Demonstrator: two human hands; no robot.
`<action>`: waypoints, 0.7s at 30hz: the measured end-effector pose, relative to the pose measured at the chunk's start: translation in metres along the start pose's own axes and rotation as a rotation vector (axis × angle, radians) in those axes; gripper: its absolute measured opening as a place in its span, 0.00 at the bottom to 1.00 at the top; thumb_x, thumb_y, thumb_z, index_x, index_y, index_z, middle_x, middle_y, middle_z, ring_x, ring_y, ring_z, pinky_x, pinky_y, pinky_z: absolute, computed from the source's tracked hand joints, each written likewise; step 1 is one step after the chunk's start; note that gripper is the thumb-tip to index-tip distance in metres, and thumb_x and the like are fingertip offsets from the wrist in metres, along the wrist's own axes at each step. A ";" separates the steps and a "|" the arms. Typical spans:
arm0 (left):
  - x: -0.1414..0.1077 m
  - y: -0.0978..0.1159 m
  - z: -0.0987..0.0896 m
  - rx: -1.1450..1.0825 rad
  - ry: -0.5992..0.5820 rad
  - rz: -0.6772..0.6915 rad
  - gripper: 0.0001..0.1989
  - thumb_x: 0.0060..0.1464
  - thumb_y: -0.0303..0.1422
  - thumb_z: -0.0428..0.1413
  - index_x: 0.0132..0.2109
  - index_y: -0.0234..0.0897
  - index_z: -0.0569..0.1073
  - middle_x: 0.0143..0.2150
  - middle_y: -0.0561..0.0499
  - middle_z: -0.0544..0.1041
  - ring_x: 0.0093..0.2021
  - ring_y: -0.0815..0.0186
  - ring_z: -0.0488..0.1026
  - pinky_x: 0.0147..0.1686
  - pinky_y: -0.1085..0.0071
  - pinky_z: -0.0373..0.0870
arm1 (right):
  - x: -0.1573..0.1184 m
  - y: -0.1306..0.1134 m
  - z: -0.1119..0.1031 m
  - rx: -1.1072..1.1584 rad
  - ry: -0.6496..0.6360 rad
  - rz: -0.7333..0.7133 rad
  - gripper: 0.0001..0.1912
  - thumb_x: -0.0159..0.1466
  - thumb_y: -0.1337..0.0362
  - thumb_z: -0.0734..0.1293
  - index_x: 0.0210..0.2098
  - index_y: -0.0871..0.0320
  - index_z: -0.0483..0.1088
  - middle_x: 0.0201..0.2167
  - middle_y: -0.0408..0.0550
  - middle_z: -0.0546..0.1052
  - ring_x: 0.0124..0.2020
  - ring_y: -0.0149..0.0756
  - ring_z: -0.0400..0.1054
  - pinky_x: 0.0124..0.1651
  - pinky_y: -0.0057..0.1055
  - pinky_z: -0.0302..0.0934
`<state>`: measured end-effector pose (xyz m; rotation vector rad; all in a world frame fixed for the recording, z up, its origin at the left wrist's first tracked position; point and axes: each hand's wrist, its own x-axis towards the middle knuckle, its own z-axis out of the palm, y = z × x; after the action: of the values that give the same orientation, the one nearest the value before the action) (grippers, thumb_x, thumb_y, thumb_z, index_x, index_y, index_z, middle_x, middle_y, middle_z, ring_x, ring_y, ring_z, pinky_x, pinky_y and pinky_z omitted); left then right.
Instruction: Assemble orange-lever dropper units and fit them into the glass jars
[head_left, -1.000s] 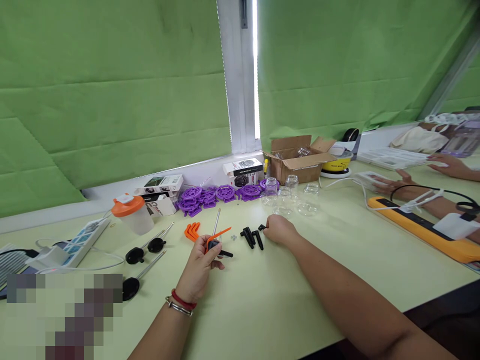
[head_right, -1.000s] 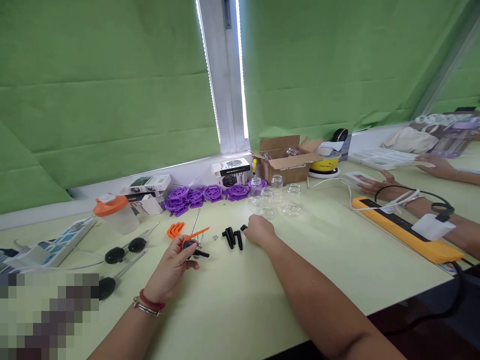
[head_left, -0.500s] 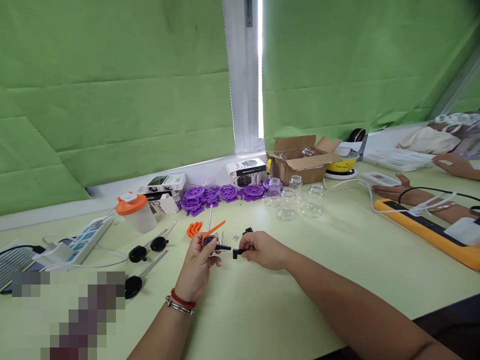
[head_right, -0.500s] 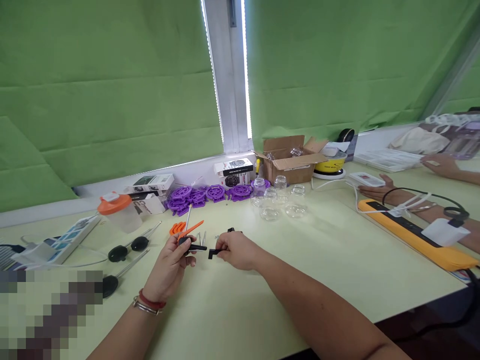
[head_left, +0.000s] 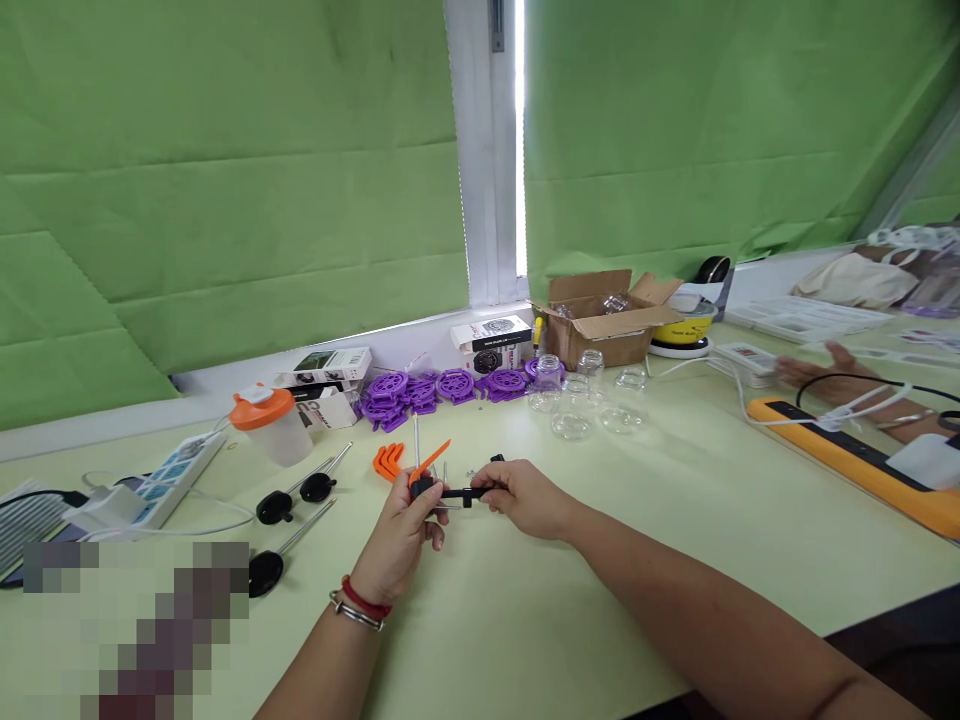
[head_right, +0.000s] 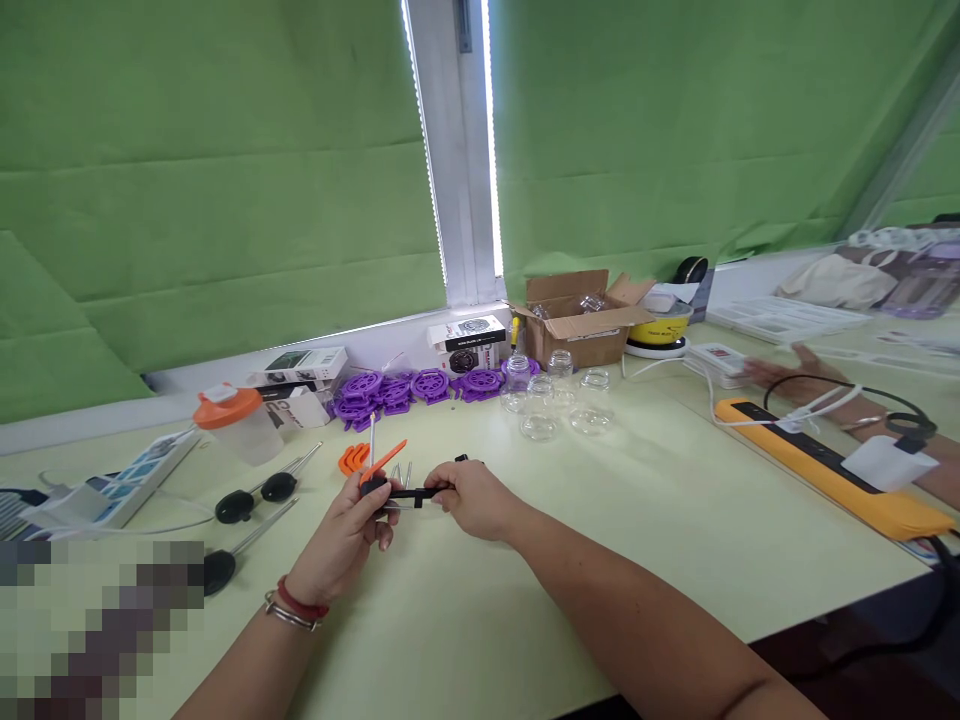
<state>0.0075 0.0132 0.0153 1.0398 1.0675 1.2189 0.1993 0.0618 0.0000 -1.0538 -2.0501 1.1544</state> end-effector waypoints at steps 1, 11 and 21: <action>0.000 -0.001 0.000 -0.003 -0.012 -0.006 0.15 0.52 0.39 0.57 0.42 0.40 0.62 0.40 0.53 0.68 0.28 0.72 0.68 0.19 0.75 0.65 | 0.000 0.000 -0.001 -0.015 -0.007 -0.018 0.11 0.58 0.70 0.60 0.37 0.56 0.72 0.26 0.41 0.70 0.26 0.29 0.60 0.31 0.26 0.55; -0.001 0.001 0.004 -0.121 -0.002 -0.020 0.12 0.53 0.36 0.57 0.39 0.39 0.62 0.36 0.55 0.67 0.27 0.74 0.67 0.22 0.75 0.65 | -0.002 -0.014 -0.002 -0.178 0.033 -0.168 0.13 0.60 0.73 0.59 0.39 0.58 0.73 0.35 0.48 0.75 0.37 0.36 0.66 0.43 0.31 0.59; -0.002 -0.001 0.008 -0.142 -0.004 -0.051 0.13 0.52 0.35 0.57 0.39 0.40 0.60 0.31 0.58 0.64 0.27 0.73 0.68 0.22 0.75 0.65 | 0.001 -0.001 0.011 -0.081 0.114 -0.062 0.11 0.59 0.74 0.59 0.37 0.59 0.71 0.34 0.47 0.74 0.35 0.34 0.66 0.39 0.30 0.59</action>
<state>0.0157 0.0112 0.0158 0.9011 0.9836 1.2324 0.1900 0.0572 -0.0041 -1.0617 -2.0396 0.9653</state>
